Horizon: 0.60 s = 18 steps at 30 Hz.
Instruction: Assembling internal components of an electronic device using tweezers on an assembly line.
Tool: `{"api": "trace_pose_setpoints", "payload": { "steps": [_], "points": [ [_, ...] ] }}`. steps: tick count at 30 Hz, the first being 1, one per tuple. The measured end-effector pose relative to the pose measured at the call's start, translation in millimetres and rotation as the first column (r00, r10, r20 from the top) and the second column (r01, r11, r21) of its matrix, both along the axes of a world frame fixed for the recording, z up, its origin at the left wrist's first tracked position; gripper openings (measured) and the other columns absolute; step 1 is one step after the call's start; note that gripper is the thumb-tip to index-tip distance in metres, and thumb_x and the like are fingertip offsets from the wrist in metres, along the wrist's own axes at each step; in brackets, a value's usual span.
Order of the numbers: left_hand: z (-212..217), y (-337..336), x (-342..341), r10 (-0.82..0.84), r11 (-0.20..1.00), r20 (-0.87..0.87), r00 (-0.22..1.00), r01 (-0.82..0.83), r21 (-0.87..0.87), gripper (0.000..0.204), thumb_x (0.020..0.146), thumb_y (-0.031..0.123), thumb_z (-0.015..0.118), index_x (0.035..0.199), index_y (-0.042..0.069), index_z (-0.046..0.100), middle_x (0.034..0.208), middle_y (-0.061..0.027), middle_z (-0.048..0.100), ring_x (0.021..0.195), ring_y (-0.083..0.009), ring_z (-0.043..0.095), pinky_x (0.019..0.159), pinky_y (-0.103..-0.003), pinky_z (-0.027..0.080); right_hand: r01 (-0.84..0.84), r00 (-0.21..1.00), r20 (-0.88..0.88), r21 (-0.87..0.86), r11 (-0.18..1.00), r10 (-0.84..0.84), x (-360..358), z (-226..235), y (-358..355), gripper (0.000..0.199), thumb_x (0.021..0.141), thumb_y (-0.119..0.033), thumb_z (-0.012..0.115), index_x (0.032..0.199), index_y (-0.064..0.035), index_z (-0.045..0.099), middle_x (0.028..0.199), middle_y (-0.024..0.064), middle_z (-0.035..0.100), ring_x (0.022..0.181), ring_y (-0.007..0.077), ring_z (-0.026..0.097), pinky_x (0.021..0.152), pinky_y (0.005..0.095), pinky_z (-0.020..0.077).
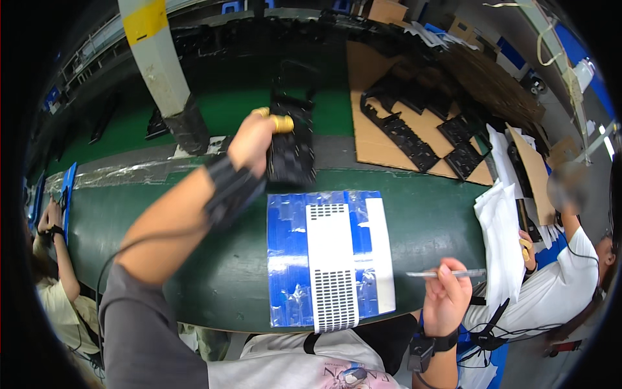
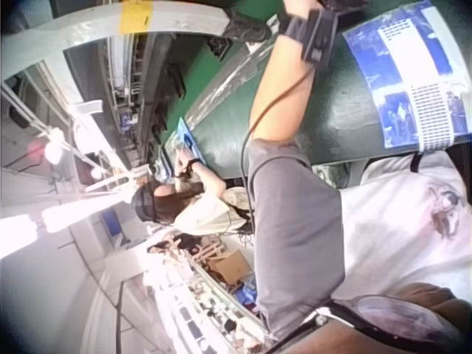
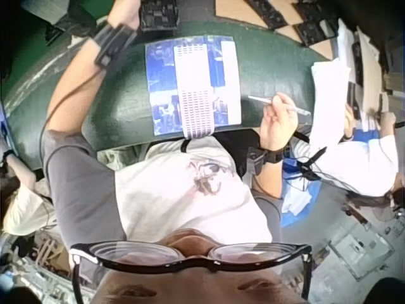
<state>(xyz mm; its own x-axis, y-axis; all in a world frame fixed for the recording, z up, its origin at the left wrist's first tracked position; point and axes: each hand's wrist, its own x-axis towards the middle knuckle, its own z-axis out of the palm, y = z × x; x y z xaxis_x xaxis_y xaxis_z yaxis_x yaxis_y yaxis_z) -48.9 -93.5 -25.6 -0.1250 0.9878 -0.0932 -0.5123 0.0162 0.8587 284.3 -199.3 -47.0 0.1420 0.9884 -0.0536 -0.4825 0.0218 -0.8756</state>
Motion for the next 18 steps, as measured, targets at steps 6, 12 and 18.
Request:
{"api": "trace_pose_setpoints", "payload": {
  "steps": [6,12,18],
  "points": [
    [0.2,94.2,26.7,0.539,0.777,-0.841,0.046,-0.413,0.475,0.036,0.067,0.015,0.064,0.099,0.003,0.051,0.103,-0.0166,0.047,0.101,-0.0318,0.043,0.083,-0.038,0.038,0.283,0.959,0.05,-0.075,0.956,-0.28,76.9,-12.4,-49.4,0.013,0.076,0.0,0.051,0.088,0.0039,0.052,0.062,0.0149,0.055,0.043,0.0085,0.041,0.038,0.0175,0.03],
    [-3.3,116.9,147.8,-0.065,0.986,-0.997,-0.037,-0.158,-0.058,0.042,0.073,0.044,0.051,0.091,0.008,0.063,0.107,-0.0122,0.051,0.105,-0.0273,0.039,0.084,-0.037,0.031,0.398,0.917,0.079,-0.099,0.912,-0.391,106.6,-13.7,-73.4,0.014,0.075,0.0,0.053,0.088,0.0044,0.053,0.062,0.0162,0.056,0.041,0.0086,0.04,0.037,0.0176,0.0295],
    [-9.8,134.8,142.5,0.003,0.947,-0.993,0.114,-0.319,-0.033,0.036,0.061,0.029,0.059,0.083,0.001,0.064,0.091,-0.0177,0.059,0.094,-0.0262,0.053,0.076,-0.038,0.04,0.277,0.96,0.04,-0.049,0.96,-0.276,79.1,-1.0,-58.4,0.014,0.075,0.0,0.053,0.088,0.0044,0.053,0.062,0.0155,0.055,0.042,0.0089,0.04,0.038,0.0183,0.0291]
  ]
}}
